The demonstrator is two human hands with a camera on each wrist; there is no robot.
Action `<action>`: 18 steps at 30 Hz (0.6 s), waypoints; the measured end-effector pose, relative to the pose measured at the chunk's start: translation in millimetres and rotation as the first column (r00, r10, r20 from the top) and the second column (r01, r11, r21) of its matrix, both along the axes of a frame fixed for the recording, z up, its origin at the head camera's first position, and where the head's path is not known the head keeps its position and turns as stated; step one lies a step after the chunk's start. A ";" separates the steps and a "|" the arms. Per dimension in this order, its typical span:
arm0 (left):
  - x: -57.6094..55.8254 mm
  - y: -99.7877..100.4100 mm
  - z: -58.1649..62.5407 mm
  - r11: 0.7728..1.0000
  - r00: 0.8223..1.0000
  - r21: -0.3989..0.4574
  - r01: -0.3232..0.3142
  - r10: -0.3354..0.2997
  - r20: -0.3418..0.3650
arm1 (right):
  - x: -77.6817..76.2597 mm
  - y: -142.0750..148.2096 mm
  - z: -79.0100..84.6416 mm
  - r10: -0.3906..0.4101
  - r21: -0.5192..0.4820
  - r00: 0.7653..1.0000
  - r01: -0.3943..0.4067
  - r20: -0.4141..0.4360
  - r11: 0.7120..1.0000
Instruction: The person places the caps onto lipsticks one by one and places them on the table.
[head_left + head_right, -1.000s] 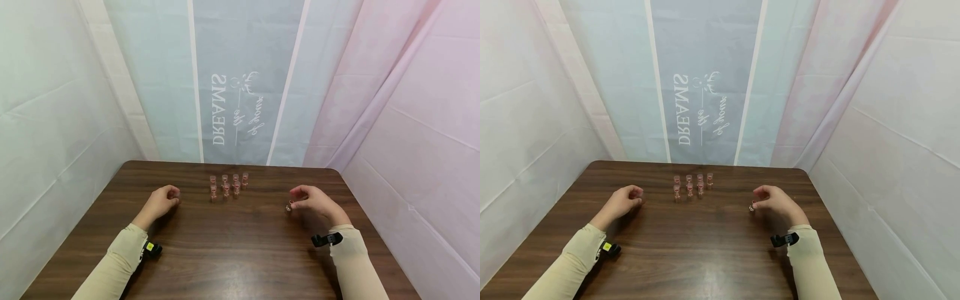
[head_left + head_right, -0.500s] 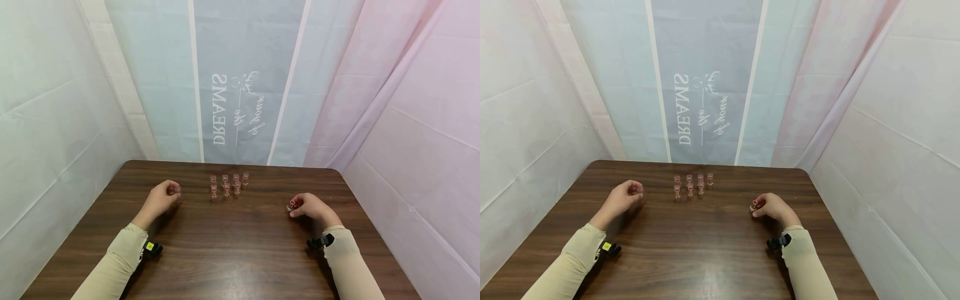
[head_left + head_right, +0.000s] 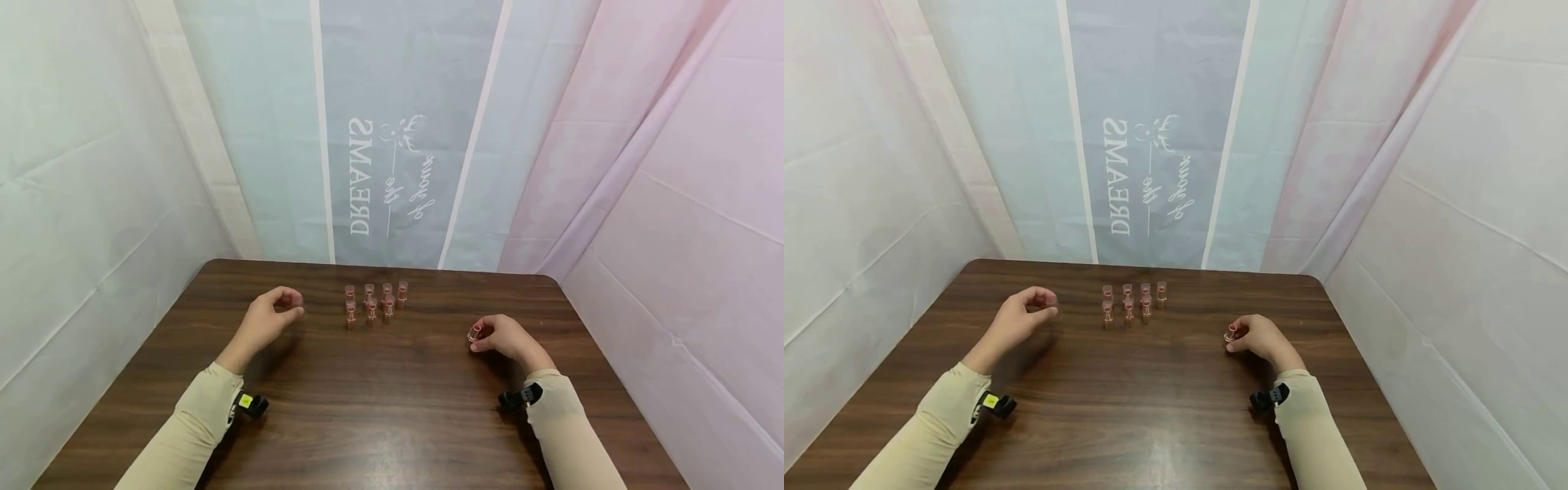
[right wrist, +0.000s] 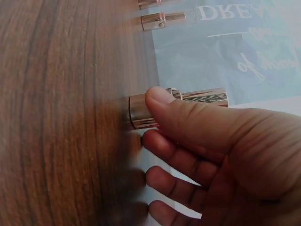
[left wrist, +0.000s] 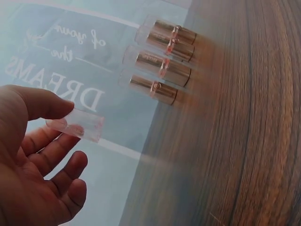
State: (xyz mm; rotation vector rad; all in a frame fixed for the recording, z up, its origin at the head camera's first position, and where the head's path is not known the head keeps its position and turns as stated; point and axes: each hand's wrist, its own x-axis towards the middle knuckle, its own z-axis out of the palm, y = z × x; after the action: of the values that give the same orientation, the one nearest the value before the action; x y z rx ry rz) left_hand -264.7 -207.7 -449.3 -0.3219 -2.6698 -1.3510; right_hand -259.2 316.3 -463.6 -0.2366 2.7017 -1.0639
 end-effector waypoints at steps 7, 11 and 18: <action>6.1 6.2 5.8 1.000 1.000 0.026 0.002 -0.002 -0.010 | -2.4 -5.8 0.3 -0.018 0.022 0.997 0.020 -0.079 1.000; 8.7 9.0 9.2 0.999 1.000 0.033 0.005 -0.005 -0.020 | -0.9 -10.5 6.5 -0.080 -0.009 0.988 0.079 -0.135 0.997; 10.0 13.6 12.6 1.000 0.999 0.018 0.016 -0.015 -0.037 | 8.4 -31.1 31.2 -0.151 -0.105 0.955 0.128 -0.255 0.986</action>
State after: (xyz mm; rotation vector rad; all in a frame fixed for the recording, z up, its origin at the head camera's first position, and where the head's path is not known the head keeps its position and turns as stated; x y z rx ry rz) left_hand -254.8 -194.1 -436.8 -0.3626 -2.6290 -1.3594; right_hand -250.8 285.2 -432.4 -0.2172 2.9465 -1.2760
